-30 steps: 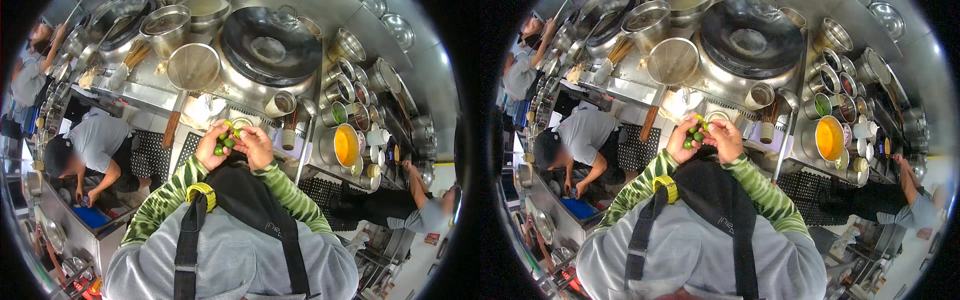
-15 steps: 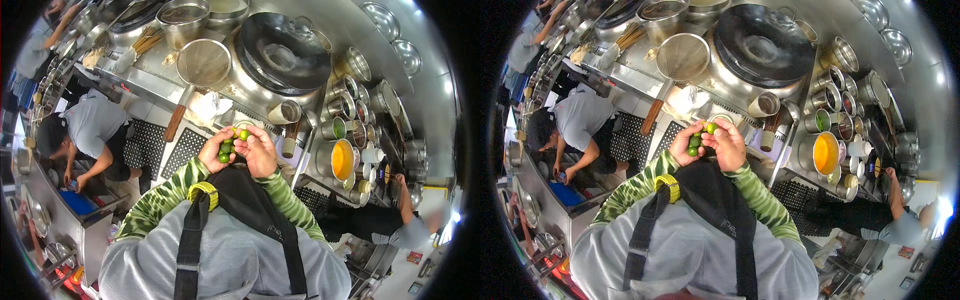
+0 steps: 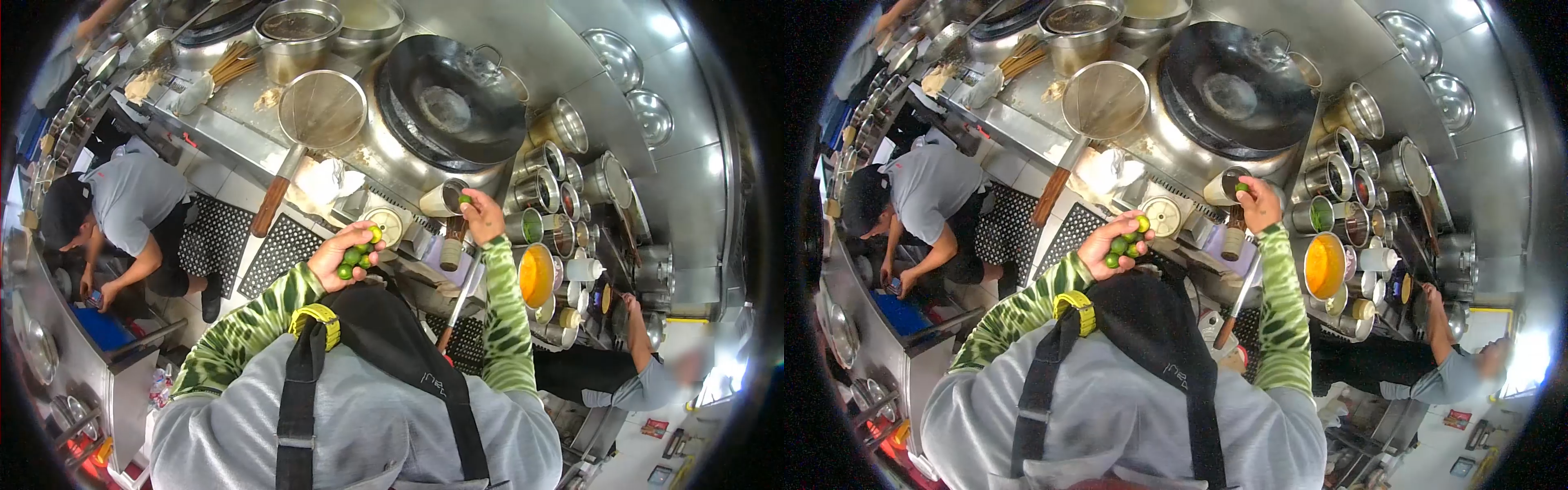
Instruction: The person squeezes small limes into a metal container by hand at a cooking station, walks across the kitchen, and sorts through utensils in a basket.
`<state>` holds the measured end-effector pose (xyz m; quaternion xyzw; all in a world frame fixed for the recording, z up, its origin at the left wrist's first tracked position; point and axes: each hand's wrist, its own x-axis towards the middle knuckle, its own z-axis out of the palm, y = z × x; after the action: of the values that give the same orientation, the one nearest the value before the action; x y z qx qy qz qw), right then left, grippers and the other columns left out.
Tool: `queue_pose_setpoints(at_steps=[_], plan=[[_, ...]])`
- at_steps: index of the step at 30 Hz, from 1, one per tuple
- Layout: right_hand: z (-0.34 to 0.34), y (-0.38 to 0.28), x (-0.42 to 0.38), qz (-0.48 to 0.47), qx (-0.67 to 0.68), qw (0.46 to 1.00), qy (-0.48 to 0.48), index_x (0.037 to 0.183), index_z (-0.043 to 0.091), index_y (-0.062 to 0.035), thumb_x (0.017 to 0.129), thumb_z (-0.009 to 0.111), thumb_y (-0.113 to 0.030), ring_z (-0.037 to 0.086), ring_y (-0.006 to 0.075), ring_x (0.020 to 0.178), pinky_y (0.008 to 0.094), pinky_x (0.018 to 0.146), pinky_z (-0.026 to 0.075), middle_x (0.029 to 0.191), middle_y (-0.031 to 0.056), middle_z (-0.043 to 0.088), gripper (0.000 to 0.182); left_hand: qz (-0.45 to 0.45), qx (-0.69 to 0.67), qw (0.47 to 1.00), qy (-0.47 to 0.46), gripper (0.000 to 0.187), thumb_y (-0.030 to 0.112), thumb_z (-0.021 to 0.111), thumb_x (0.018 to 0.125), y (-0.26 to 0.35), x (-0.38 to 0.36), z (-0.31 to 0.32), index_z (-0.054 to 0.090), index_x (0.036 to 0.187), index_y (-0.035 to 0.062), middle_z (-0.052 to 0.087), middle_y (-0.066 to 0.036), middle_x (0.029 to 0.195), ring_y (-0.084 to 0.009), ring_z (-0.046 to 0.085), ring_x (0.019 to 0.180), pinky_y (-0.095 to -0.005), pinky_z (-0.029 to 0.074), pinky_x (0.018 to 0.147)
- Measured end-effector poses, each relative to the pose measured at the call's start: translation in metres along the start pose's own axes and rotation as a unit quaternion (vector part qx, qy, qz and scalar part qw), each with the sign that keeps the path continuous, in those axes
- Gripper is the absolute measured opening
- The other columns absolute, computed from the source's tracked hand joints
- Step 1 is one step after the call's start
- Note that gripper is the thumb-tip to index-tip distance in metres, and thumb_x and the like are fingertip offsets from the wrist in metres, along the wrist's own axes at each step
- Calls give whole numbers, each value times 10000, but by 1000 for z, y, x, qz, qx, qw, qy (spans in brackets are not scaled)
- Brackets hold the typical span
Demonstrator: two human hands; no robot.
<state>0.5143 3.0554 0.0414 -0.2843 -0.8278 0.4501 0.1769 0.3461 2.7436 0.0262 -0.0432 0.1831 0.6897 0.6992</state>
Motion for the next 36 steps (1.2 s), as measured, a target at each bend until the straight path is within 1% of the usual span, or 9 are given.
queue_pose_setpoints(at_steps=[3,4,8,17,20,23,26,30,36], plan=[[-10,26,24,-53,-209,976,-14,1075,641,-24,824,644,-159,661,266,828,350,764,515,959,147,676,284,5,10,1000,4,325,163,626,902,-1,-1,0,457,1178,192,581,-110,1038,-168,575,784,-208,441,431],[-14,31,28,-41,-240,970,-8,1014,656,-44,799,657,-221,646,352,861,409,776,505,950,188,667,279,7,11,1000,2,321,164,627,901,0,0,0,459,1173,190,581,-109,1034,-165,575,781,-206,440,430],[-14,30,43,-40,-329,943,-41,975,659,-45,807,668,-269,630,393,902,463,788,490,920,212,666,280,14,10,1000,3,304,167,632,899,0,0,-3,469,1155,186,577,-105,1021,-156,576,769,-201,438,426],[-11,19,52,36,-419,904,-71,912,637,2,848,656,-403,617,425,894,482,779,480,886,245,652,410,34,6,999,14,330,156,625,899,-2,-10,2,461,1185,182,578,-115,1028,-166,585,772,-208,443,427],[-7,10,51,28,-465,882,-74,881,626,-4,889,579,-457,618,421,895,490,766,480,882,240,654,455,41,1,999,17,347,150,621,900,-4,-11,2,449,1200,182,586,-124,1038,-174,588,774,-214,446,430],[-3,10,46,-31,-498,867,-14,779,639,-41,906,518,-499,635,408,797,506,736,486,782,213,658,491,43,0,999,18,355,146,619,901,-5,-12,2,442,1207,182,592,-131,1045,-180,592,775,-220,449,431],[-1,13,47,-28,-522,852,-7,784,656,-70,924,465,-499,642,389,809,502,750,493,802,192,670,490,44,-4,999,22,354,144,618,901,-6,-13,6,442,1206,182,594,-131,1041,-184,594,773,-220,449,431],[5,17,51,-24,-541,841,3,792,677,-86,925,462,-465,647,372,810,483,743,501,819,162,680,456,45,-1,999,15,342,148,627,898,-5,-15,7,458,1194,179,594,-121,1025,-180,597,767,-215,451,430],[10,25,54,-23,-524,851,21,801,686,-78,870,502,-373,646,390,780,502,731,504,803,180,674,355,56,4,998,24,329,161,642,897,-4,-22,10,466,1175,170,597,-112,1021,-174,601,765,-211,448,427]])
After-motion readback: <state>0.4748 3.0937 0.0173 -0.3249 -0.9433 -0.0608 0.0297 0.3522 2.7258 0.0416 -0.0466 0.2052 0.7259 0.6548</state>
